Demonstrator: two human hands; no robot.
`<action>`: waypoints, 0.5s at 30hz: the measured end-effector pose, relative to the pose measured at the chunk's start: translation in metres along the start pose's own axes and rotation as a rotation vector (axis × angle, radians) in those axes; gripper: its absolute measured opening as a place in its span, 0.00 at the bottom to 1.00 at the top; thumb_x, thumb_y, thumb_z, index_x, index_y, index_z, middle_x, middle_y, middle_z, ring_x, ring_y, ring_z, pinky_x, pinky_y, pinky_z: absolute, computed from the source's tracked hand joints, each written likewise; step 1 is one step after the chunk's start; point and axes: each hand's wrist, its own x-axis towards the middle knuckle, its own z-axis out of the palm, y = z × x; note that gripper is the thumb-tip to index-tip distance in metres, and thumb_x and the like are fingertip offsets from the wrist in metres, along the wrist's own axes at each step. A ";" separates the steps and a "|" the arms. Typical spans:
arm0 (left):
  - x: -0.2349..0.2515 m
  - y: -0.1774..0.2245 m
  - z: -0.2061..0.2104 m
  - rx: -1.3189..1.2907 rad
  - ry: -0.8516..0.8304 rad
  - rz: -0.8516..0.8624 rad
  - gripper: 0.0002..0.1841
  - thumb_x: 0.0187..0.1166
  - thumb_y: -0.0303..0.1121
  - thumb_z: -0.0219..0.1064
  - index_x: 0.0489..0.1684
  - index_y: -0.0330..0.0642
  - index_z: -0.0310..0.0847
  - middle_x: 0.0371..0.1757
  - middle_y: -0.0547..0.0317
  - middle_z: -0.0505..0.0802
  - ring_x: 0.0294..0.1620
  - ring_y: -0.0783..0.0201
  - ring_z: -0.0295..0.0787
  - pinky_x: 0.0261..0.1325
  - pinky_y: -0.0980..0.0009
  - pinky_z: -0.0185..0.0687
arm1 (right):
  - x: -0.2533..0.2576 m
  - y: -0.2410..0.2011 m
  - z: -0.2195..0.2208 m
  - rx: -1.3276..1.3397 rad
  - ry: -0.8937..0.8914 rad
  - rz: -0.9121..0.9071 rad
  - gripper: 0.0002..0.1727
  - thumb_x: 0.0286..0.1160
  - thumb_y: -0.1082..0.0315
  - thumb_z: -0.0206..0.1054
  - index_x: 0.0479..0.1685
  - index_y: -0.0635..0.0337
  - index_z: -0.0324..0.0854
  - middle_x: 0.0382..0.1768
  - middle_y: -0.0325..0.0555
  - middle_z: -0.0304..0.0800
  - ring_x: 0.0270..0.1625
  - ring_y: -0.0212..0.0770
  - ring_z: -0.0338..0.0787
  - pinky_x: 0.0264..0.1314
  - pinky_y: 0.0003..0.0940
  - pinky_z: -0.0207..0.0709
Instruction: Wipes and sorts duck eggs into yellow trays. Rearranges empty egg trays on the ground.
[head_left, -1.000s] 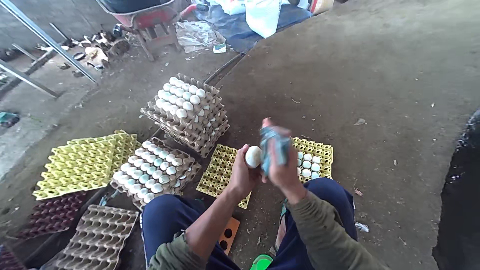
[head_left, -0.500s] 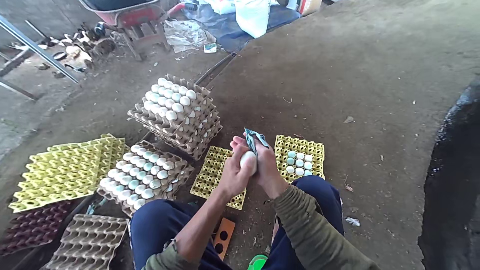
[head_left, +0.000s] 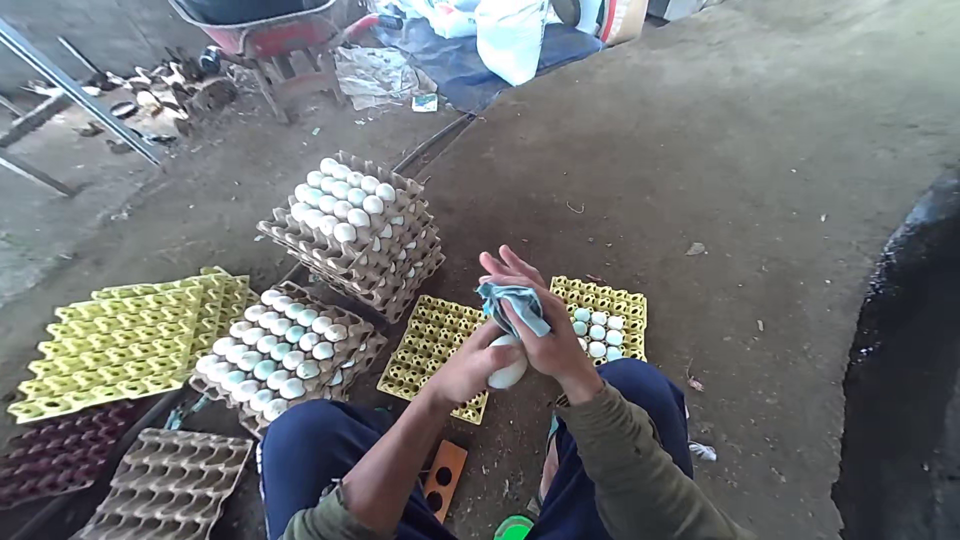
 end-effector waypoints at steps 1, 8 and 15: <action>-0.002 0.001 -0.001 -0.051 -0.030 -0.046 0.29 0.68 0.60 0.69 0.61 0.53 0.73 0.33 0.73 0.91 0.23 0.81 0.82 0.21 0.84 0.75 | 0.001 0.004 0.000 -0.061 -0.064 -0.004 0.19 0.84 0.63 0.58 0.64 0.62 0.87 0.76 0.48 0.83 0.88 0.49 0.67 0.92 0.47 0.59; -0.005 0.014 -0.007 0.268 -0.255 -0.087 0.68 0.63 0.72 0.68 0.92 0.34 0.28 0.49 0.68 0.87 0.38 0.87 0.83 0.46 0.82 0.84 | 0.010 0.017 -0.006 -0.417 0.088 0.350 0.17 0.76 0.72 0.64 0.63 0.67 0.81 0.35 0.54 0.95 0.35 0.48 0.96 0.41 0.51 0.90; -0.011 0.021 -0.017 0.253 -0.109 0.179 0.28 0.62 0.51 0.83 0.52 0.52 0.72 0.41 0.77 0.90 0.41 0.81 0.88 0.45 0.80 0.86 | 0.024 0.004 -0.031 0.341 0.523 0.447 0.20 0.96 0.54 0.46 0.65 0.58 0.75 0.32 0.42 0.93 0.31 0.41 0.96 0.36 0.39 0.94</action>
